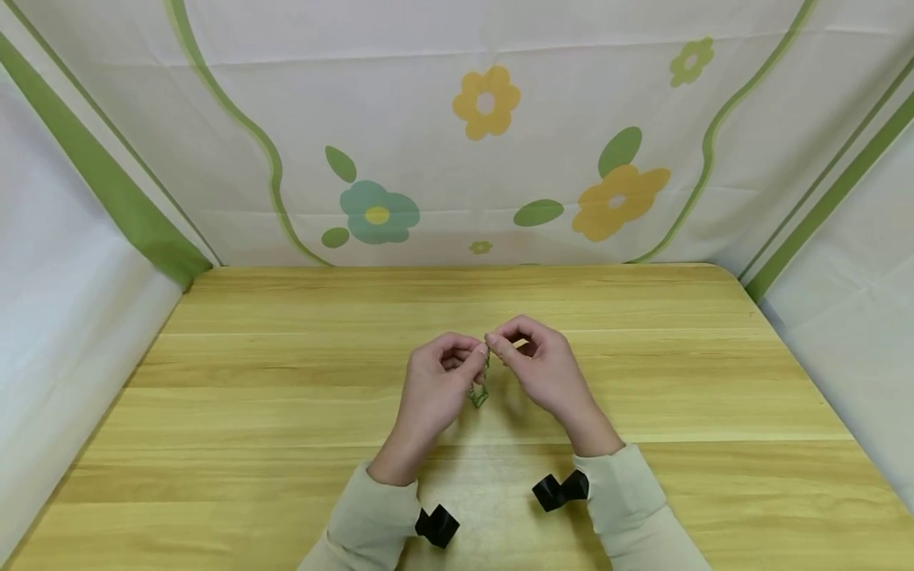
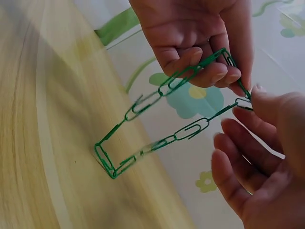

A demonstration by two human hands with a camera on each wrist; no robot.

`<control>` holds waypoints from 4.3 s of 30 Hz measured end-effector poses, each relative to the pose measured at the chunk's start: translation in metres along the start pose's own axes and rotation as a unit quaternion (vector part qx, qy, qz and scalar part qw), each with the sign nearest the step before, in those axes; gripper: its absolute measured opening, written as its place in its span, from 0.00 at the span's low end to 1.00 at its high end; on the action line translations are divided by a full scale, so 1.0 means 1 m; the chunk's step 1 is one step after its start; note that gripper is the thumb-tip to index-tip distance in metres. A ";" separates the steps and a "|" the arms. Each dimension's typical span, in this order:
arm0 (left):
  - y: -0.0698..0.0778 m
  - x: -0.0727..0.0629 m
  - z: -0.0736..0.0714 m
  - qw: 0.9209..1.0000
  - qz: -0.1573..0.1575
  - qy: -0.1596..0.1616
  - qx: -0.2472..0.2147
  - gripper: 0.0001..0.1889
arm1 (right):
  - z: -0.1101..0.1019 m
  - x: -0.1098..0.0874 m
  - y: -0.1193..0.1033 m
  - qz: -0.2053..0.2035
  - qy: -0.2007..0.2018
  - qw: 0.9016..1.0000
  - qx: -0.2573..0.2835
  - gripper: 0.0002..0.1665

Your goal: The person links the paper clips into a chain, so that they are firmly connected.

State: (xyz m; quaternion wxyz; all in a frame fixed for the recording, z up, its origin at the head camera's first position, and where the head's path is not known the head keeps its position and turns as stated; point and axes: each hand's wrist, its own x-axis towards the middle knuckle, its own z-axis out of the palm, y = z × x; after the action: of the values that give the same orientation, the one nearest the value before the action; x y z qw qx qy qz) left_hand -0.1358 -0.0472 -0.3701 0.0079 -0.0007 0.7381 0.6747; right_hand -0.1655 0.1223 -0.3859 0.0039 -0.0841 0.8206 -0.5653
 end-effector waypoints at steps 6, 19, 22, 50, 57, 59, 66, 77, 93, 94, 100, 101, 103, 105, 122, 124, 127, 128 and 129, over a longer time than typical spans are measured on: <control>0.002 0.001 -0.004 1.000 -0.008 -0.003 -0.008 0.08 | -0.001 0.001 0.002 -0.004 -0.037 0.999 0.039 0.15; 0.006 0.002 -0.010 1.000 -0.012 0.001 -0.019 0.07 | -0.005 0.000 0.003 -0.021 -0.080 0.994 0.068 0.10; 0.006 0.002 -0.010 1.000 -0.008 -0.004 -0.020 0.07 | -0.005 0.000 0.002 -0.014 -0.079 0.994 0.069 0.09; 0.011 0.017 -0.032 0.976 -0.047 -0.177 0.115 0.08 | -0.054 -0.009 -0.002 -0.015 -0.116 0.993 -0.020 0.04; -0.027 0.052 -0.009 0.954 -0.006 -0.085 0.289 0.13 | -0.044 0.014 0.035 0.022 -0.056 0.974 -0.218 0.13; -0.034 0.058 -0.007 0.945 0.000 -0.075 0.317 0.13 | -0.041 0.018 0.042 0.036 -0.052 0.971 -0.230 0.14; -0.035 0.077 0.005 0.935 0.020 -0.051 0.350 0.16 | -0.032 0.033 0.044 0.062 -0.029 0.967 -0.247 0.18; -0.037 0.077 0.006 0.918 -0.009 -0.063 0.392 0.11 | -0.036 0.029 0.044 0.100 -0.036 0.956 -0.274 0.06; -0.035 0.095 0.009 0.914 0.026 -0.077 0.397 0.03 | -0.034 0.049 0.049 0.076 -0.024 0.959 -0.274 0.04; -0.036 0.097 0.010 0.916 0.022 -0.073 0.394 0.04 | -0.034 0.051 0.050 0.081 -0.020 0.960 -0.268 0.04; -0.041 0.108 0.011 0.927 -0.010 -0.040 0.373 0.05 | -0.033 0.063 0.053 0.122 0.008 0.961 -0.246 0.06; -0.042 0.108 0.011 0.928 -0.013 -0.035 0.371 0.05 | -0.032 0.064 0.054 0.129 0.013 0.961 -0.245 0.07; -0.043 0.109 0.011 0.930 -0.016 -0.028 0.365 0.05 | -0.031 0.065 0.055 0.145 0.024 0.959 -0.243 0.08; -0.044 0.109 0.012 0.932 -0.015 -0.023 0.361 0.05 | -0.031 0.065 0.056 0.157 0.034 0.958 -0.238 0.08; -0.046 0.108 0.017 0.927 -0.025 0.024 0.373 0.07 | -0.023 0.070 0.058 0.188 0.056 0.952 -0.237 0.09; -0.046 0.108 0.017 0.926 -0.030 0.027 0.377 0.06 | -0.022 0.071 0.058 0.188 0.055 0.952 -0.237 0.09; -0.044 0.108 0.017 0.926 -0.037 0.024 0.376 0.06 | -0.022 0.071 0.058 0.187 0.055 0.952 -0.237 0.09; -0.043 0.108 0.017 0.927 -0.038 0.022 0.373 0.06 | -0.022 0.070 0.058 0.186 0.056 0.952 -0.237 0.09; -0.042 0.108 0.016 0.928 -0.040 0.019 0.369 0.06 | -0.022 0.070 0.059 0.184 0.057 0.952 -0.237 0.09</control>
State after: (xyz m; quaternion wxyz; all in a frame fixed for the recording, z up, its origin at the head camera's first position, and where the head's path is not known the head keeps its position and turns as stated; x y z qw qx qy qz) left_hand -0.2430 -0.0338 -0.4151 0.0208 -0.0400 0.9345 0.3532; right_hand -0.2448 0.1534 -0.4262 0.0406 0.1022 0.9309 -0.3483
